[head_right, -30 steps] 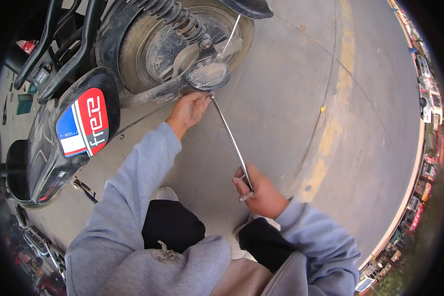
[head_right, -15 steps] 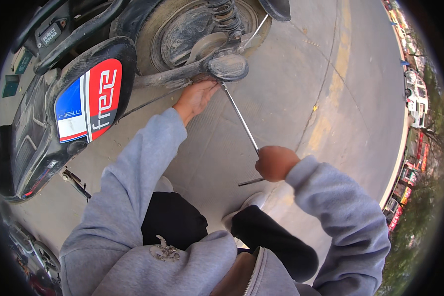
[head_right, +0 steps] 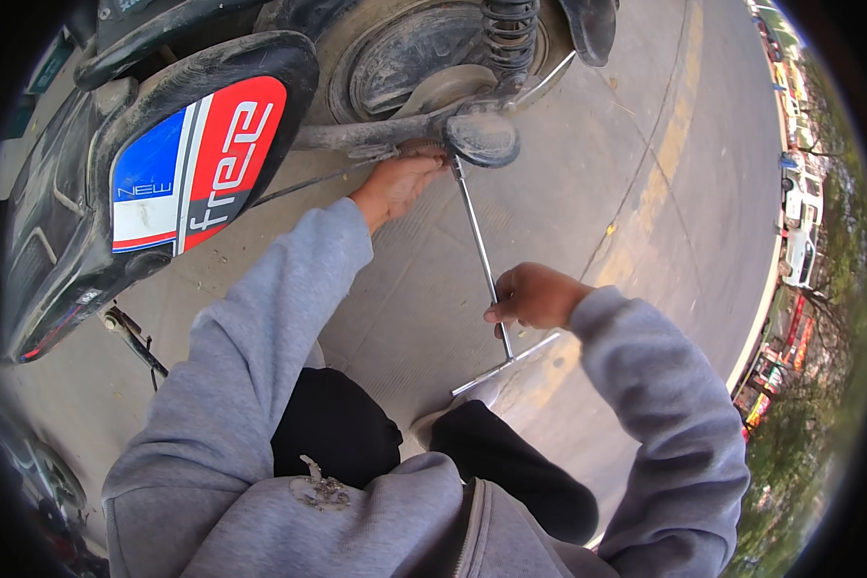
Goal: The person opens the scooter seat compartment, uses a screwdriver to adjust internal wiring and connections, then closes the seat and secures it with screws. The person also briefly tests the handlebar controls and uses a wrench on the rear wheel area.
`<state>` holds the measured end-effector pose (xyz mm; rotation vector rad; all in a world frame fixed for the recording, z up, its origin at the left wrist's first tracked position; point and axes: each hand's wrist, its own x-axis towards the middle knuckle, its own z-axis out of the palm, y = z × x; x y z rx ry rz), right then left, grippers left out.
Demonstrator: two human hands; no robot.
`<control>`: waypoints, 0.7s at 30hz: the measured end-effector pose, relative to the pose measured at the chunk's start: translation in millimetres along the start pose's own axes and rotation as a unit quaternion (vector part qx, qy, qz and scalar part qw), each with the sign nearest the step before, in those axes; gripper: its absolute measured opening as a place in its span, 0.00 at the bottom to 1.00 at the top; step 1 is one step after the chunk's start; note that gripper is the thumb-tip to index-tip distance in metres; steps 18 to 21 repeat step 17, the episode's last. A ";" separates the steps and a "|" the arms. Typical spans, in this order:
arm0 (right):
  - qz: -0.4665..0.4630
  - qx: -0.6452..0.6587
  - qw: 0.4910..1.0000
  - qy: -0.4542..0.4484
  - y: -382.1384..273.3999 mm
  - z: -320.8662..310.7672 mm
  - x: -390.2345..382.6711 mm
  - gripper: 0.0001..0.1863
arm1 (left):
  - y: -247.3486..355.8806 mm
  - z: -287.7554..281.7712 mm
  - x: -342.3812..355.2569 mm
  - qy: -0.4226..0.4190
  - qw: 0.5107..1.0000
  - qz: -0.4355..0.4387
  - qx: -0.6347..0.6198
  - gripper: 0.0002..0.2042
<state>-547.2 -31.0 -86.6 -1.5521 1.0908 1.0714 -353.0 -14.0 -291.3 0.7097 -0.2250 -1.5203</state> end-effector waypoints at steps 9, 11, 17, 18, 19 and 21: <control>0.017 0.166 0.986 0.012 5.7 32.3 13.2 0.10 | -1.6 -8.2 4.8 -0.035 0.999 -0.019 0.010 0.09; 0.006 0.167 0.986 -0.016 16.2 38.4 16.6 0.11 | -2.2 -9.2 6.4 -0.045 0.999 -0.018 0.006 0.08; 0.025 0.151 0.983 -0.098 54.8 71.7 54.0 0.11 | -3.6 -18.3 11.0 -0.084 0.996 -0.016 0.003 0.10; 0.025 0.151 0.983 -0.098 54.8 71.7 54.0 0.11 | -3.6 -18.3 11.0 -0.084 0.996 -0.016 0.003 0.10; 0.025 0.151 0.983 -0.098 54.8 71.7 54.0 0.11 | -3.6 -18.3 11.0 -0.084 0.996 -0.016 0.003 0.10; 0.025 0.151 0.983 -0.098 54.8 71.7 54.0 0.11 | -3.6 -18.3 11.0 -0.084 0.996 -0.016 0.003 0.10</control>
